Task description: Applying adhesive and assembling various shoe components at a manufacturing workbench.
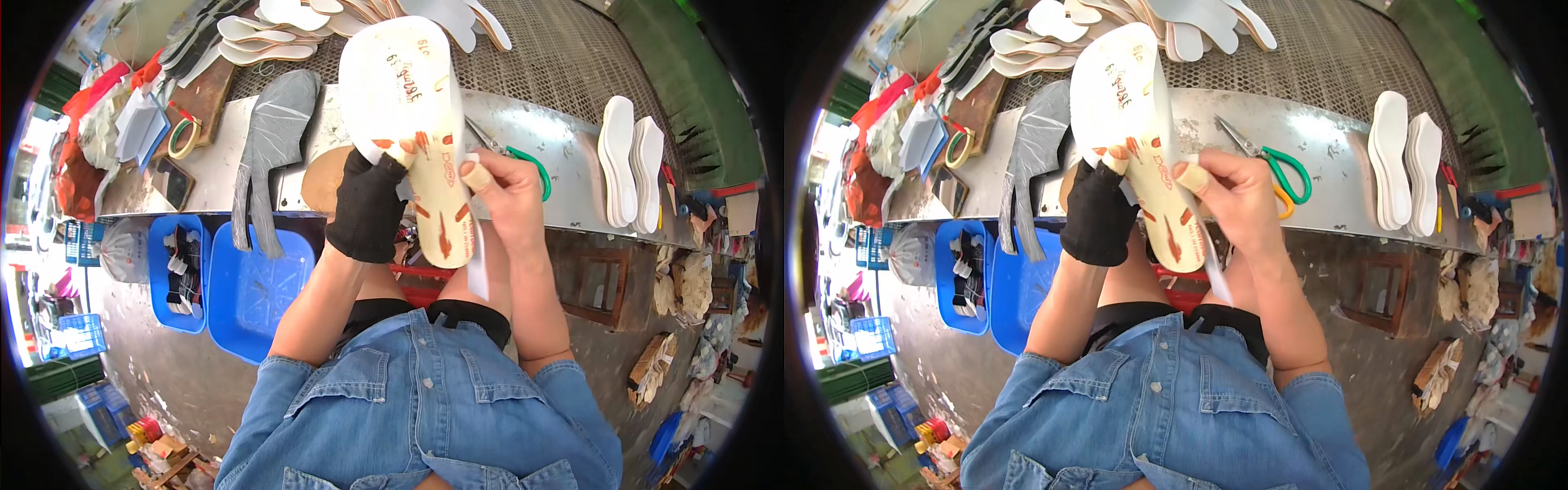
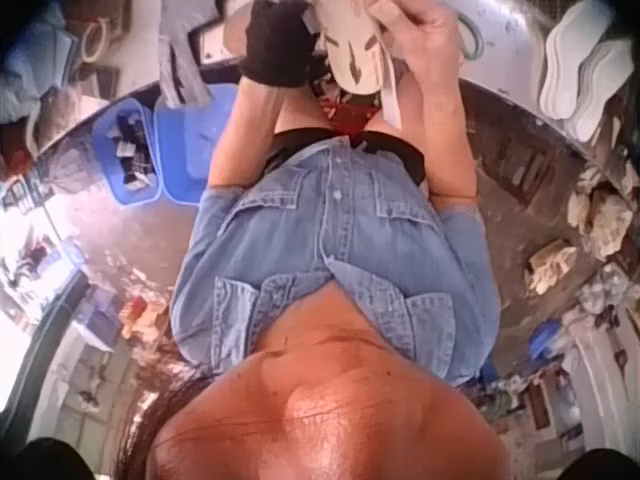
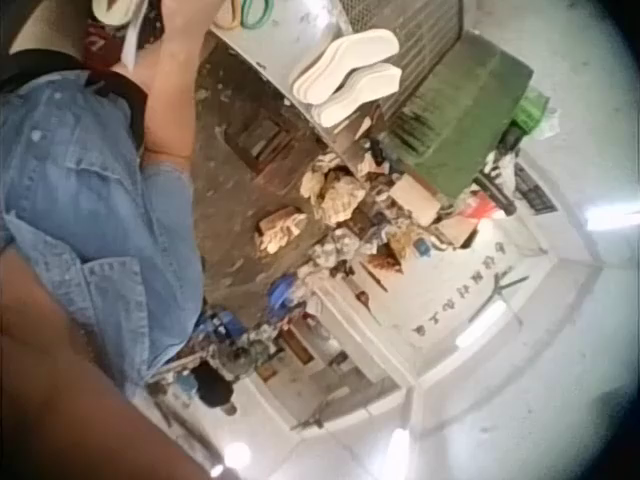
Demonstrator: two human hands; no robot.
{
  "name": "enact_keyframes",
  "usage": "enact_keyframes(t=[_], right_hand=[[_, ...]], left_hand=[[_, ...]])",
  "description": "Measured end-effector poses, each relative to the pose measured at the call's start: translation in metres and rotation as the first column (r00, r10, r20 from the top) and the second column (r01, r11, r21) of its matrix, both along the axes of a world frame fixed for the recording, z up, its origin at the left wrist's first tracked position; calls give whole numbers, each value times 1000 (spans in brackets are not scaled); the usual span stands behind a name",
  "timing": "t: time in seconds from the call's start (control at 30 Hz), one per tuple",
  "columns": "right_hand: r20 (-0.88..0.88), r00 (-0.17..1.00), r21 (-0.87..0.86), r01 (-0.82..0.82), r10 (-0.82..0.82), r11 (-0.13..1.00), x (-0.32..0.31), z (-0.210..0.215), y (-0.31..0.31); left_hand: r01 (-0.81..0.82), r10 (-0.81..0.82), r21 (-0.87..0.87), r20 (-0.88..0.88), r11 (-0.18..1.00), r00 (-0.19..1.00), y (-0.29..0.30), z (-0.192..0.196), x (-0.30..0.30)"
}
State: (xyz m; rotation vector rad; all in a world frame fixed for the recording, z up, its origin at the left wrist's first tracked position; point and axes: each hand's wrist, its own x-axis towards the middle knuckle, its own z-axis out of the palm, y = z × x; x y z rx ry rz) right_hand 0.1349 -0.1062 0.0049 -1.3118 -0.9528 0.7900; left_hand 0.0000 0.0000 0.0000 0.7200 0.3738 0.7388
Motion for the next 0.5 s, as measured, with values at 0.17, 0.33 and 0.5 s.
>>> enact_keyframes(t=[0.17,0.33,0.5], right_hand=[[440,885,103,122,-156,987,-10,-15,0],[-311,941,219,-62,130,974,-1,7,5],[-82,996,182,41,-27,982,-11,18,11]], left_hand=[[-4,18,106,-133,994,991,-3,-10,-4],[318,-301,-108,152,942,941,6,-15,-5],[235,-224,-133,92,963,970,-1,-23,-3]])
